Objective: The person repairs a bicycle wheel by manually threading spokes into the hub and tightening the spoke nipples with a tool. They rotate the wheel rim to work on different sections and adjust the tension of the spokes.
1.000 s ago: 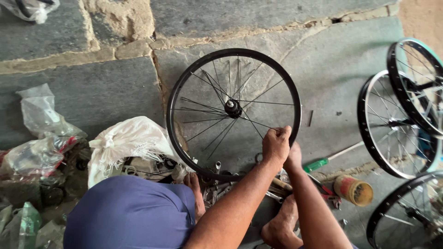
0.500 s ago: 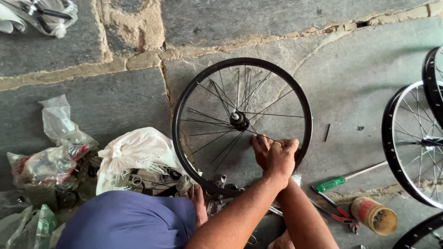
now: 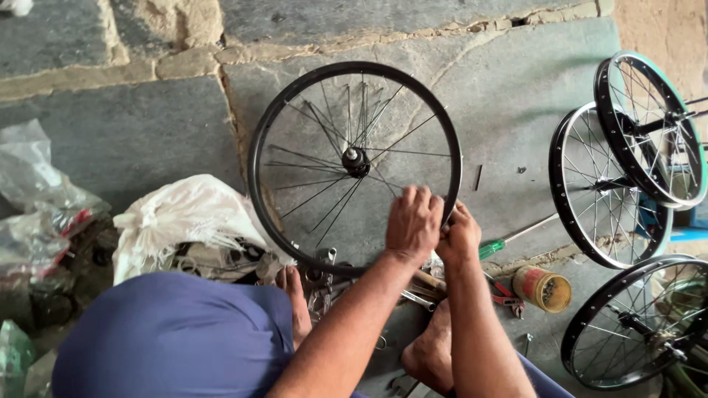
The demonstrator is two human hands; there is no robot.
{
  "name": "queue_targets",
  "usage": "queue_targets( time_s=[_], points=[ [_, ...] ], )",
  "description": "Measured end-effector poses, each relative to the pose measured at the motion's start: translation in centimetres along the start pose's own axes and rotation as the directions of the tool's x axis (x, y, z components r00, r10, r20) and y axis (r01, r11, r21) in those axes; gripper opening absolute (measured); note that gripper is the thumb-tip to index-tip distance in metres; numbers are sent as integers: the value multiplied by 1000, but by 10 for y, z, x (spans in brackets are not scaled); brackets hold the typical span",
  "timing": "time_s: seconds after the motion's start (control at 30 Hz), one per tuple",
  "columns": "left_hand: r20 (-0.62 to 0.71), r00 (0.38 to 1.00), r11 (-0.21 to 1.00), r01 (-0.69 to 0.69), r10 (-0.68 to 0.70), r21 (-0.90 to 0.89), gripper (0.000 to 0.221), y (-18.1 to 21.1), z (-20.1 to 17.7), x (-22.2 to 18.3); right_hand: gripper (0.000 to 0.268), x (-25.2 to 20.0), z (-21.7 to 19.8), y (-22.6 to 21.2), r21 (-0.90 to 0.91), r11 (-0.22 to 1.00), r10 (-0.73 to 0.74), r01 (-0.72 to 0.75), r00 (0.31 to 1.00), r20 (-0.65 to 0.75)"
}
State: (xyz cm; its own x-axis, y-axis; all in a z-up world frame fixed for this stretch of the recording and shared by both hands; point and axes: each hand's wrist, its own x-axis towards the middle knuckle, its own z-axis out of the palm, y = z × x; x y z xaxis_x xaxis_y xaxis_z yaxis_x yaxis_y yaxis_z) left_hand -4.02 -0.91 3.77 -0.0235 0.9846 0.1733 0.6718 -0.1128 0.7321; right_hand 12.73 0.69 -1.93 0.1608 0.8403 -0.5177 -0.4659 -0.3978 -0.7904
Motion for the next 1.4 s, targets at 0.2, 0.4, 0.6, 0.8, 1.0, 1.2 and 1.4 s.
queue_targets(
  time_s=[0.2, 0.4, 0.6, 0.8, 1.0, 1.2, 1.4],
  points=[
    [73, 846, 780, 517, -528, -352, 28, -25, -17, -6, 14, -18, 64, -47, -181, 983, -11, -23, 983, -185],
    [817, 555, 148, 831, -156, -536, 30, -45, -6, -10, 15, -33, 67, -62, -350, 936, -24, -29, 989, -145],
    [478, 815, 543, 577, -328, -611, 30, -25, 43, -17, 20, -73, 38, -73, -575, 818, -134, 26, 980, -146],
    [233, 864, 428, 434, -446, -793, 23, -12, 65, -10, 17, -82, 15, -52, -552, 830, -173, 76, 977, -127],
    [260, 837, 332, 449, -482, -830, 21, -8, 55, -3, 11, -73, 13, -37, -626, 740, -328, 245, 945, -18],
    [283, 845, 293, 441, -453, -848, 22, -9, 50, -2, 23, -76, 41, -47, -637, 691, -404, 342, 913, 52],
    [297, 842, 305, 458, -451, -835, 23, -8, 46, 0, 24, -70, 36, -46, -599, 736, -356, 314, 933, 51]
  ],
)
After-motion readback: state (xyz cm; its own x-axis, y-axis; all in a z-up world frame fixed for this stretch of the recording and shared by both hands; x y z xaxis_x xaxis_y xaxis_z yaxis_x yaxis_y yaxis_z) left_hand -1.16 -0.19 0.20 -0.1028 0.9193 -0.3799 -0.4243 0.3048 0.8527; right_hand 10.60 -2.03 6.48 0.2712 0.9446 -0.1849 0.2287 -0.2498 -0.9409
